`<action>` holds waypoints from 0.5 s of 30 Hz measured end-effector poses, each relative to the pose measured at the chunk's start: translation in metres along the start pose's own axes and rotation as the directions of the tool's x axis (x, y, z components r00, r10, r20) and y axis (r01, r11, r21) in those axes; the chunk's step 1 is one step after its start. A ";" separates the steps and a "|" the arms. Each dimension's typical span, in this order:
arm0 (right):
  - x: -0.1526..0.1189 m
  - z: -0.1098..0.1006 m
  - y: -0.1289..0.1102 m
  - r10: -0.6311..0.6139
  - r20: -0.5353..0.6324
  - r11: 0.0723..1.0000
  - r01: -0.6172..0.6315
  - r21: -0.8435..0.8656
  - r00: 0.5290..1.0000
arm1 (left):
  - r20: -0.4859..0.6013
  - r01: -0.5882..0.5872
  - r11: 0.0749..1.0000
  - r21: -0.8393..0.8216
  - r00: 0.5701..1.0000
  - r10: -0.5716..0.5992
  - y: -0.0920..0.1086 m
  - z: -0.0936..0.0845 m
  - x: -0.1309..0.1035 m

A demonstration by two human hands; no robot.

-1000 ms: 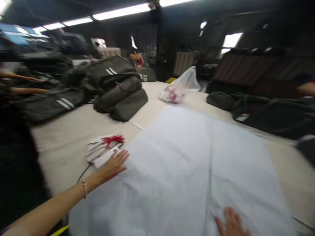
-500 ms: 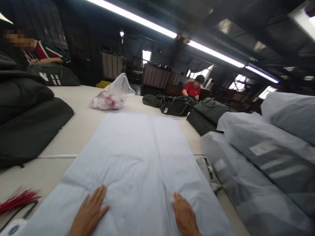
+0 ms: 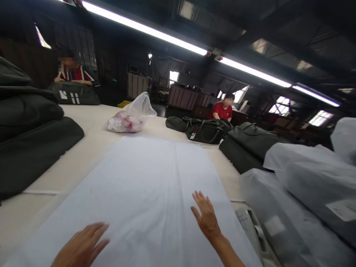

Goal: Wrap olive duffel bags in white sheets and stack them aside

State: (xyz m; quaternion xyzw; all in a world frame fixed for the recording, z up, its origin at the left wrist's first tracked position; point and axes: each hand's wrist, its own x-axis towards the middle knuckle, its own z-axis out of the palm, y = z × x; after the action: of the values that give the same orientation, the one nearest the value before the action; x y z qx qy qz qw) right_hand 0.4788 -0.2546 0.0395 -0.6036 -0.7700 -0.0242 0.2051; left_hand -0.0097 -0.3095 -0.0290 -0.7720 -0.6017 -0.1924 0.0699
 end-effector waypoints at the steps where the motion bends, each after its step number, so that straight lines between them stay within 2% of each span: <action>1: 0.017 0.013 0.009 0.032 0.008 0.999 -0.032 -0.024 0.999 | -0.009 -0.085 0.996 0.005 0.996 0.085 0.014 0.001 0.038; 3: 0.042 0.042 0.026 0.116 0.039 0.992 -0.113 -0.062 0.992 | -0.026 -0.193 0.981 0.026 0.981 0.194 0.049 0.013 0.110; 4: 0.050 0.057 0.034 0.152 0.069 0.986 -0.147 -0.074 0.986 | -0.013 -0.208 0.977 0.033 0.978 0.209 0.067 0.024 0.141; 6: 0.057 0.082 0.046 0.184 0.150 0.981 -0.174 -0.083 0.971 | 0.058 -0.168 0.986 0.025 0.984 0.166 0.098 0.054 0.187; 7: 0.058 0.092 0.050 0.182 0.186 0.982 -0.169 -0.082 0.966 | 0.123 -0.147 0.989 0.010 0.982 0.145 0.110 0.071 0.201; 8: 0.056 0.100 0.053 0.174 0.209 0.984 -0.160 -0.080 0.962 | 0.187 -0.129 0.992 -0.006 0.974 0.128 0.118 0.087 0.209; 10: 0.051 0.111 0.056 0.158 0.217 0.986 -0.144 -0.081 0.963 | 0.271 -0.122 0.992 -0.039 0.954 0.128 0.128 0.116 0.211; 12: 0.045 0.115 0.053 0.162 0.194 0.985 -0.147 -0.087 0.968 | 0.255 -0.132 0.990 -0.054 0.957 0.142 0.131 0.133 0.199; 15: 0.035 0.116 0.041 0.211 0.151 0.977 -0.203 -0.066 0.966 | 0.171 -0.144 0.989 -0.042 0.974 0.149 0.125 0.142 0.172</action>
State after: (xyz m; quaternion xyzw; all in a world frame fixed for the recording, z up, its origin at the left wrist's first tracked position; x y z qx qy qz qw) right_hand 0.4775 -0.1783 -0.0635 -0.6858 -0.7156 0.0259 0.1301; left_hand 0.1749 -0.1398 -0.0777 -0.8292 -0.5439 -0.1273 0.0199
